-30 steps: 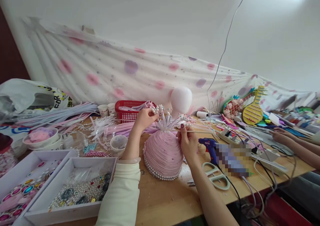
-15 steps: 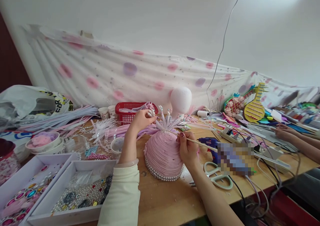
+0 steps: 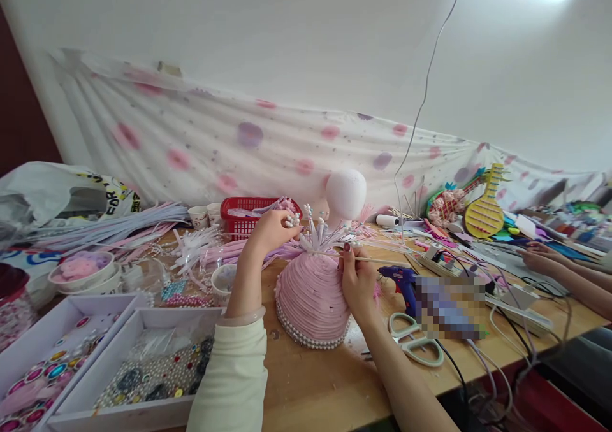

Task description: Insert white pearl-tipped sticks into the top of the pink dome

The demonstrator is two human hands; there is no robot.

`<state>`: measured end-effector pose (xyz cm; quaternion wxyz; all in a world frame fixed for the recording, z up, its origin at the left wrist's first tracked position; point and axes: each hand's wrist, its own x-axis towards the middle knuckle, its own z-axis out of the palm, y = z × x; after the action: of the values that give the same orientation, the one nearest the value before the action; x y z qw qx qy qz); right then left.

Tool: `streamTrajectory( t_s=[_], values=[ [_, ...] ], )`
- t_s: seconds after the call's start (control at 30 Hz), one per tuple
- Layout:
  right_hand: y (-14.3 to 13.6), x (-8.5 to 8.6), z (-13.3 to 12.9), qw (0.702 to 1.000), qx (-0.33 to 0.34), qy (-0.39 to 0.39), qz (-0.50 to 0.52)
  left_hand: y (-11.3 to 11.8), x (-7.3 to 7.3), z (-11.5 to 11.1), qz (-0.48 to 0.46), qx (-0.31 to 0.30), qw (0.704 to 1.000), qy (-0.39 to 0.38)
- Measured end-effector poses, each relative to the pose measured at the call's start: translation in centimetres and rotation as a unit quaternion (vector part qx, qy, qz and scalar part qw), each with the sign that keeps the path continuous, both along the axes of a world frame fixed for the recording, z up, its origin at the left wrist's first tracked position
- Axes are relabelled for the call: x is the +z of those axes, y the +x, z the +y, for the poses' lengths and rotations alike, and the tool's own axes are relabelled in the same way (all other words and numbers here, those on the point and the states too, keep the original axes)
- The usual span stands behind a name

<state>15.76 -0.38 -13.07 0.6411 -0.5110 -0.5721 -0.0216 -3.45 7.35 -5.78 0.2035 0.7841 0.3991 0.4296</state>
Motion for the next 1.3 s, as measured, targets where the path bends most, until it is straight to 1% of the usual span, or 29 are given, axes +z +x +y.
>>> streamTrajectory(
  t_s=[0.1, 0.2, 0.27, 0.33, 0.4, 0.57, 0.73, 0.8, 0.93, 1.03, 1.1, 1.2, 1.3],
  values=[
    [0.0, 0.0, 0.1, 1.000, -0.009, -0.004, 0.009, 0.1, 0.0, 0.1, -0.002, 0.002, 1.000, -0.002],
    [0.3, -0.4, 0.0, 1.000, 0.019, 0.006, -0.024, 0.1, 0.0, 0.1, -0.004, 0.010, 1.000, 0.002],
    [0.4, -0.8, -0.1, 0.998, 0.032, 0.033, -0.033, 0.1, 0.0, 0.0, -0.009, 0.009, 1.000, 0.007],
    [0.3, -1.1, -0.2, 0.997, 0.033, 0.069, -0.026, 0.0, 0.1, 0.0, -0.012, 0.006, 1.000, 0.005],
    [0.3, -1.2, -0.2, 0.995, 0.035, 0.088, -0.017, 0.0, 0.1, -0.1, -0.008, 0.008, 1.000, 0.005],
    [0.4, -1.3, 0.0, 0.996, 0.061, 0.061, -0.011, 0.0, 0.1, -0.1, 0.002, 0.022, 1.000, 0.019],
    [0.5, -1.0, 0.1, 0.996, 0.087, 0.029, -0.006, 0.0, 0.1, -0.1, -0.005, 0.016, 1.000, 0.007],
    [0.3, -0.7, 0.0, 0.996, 0.082, 0.022, 0.004, 0.0, 0.1, -0.1, -0.003, 0.014, 1.000, 0.006],
    [0.1, -0.2, 0.0, 0.999, 0.041, 0.003, 0.035, -0.1, 0.3, -0.3, 0.008, 0.012, 1.000, -0.001],
    [0.1, -0.7, 0.1, 0.998, 0.060, 0.014, 0.027, -0.1, 0.5, -0.6, 0.013, 0.006, 1.000, -0.013],
    [0.3, -1.3, 0.1, 0.996, 0.082, 0.039, 0.012, -0.1, 0.7, -0.7, 0.017, 0.013, 1.000, -0.012],
    [0.5, -2.0, 0.3, 0.993, 0.090, 0.071, 0.009, 0.0, 0.8, -0.8, 0.024, 0.028, 0.999, -0.013],
    [0.7, -2.0, 0.4, 0.994, 0.094, 0.057, -0.003, 0.0, 0.8, -0.9, 0.018, 0.029, 0.999, -0.031]
  ],
)
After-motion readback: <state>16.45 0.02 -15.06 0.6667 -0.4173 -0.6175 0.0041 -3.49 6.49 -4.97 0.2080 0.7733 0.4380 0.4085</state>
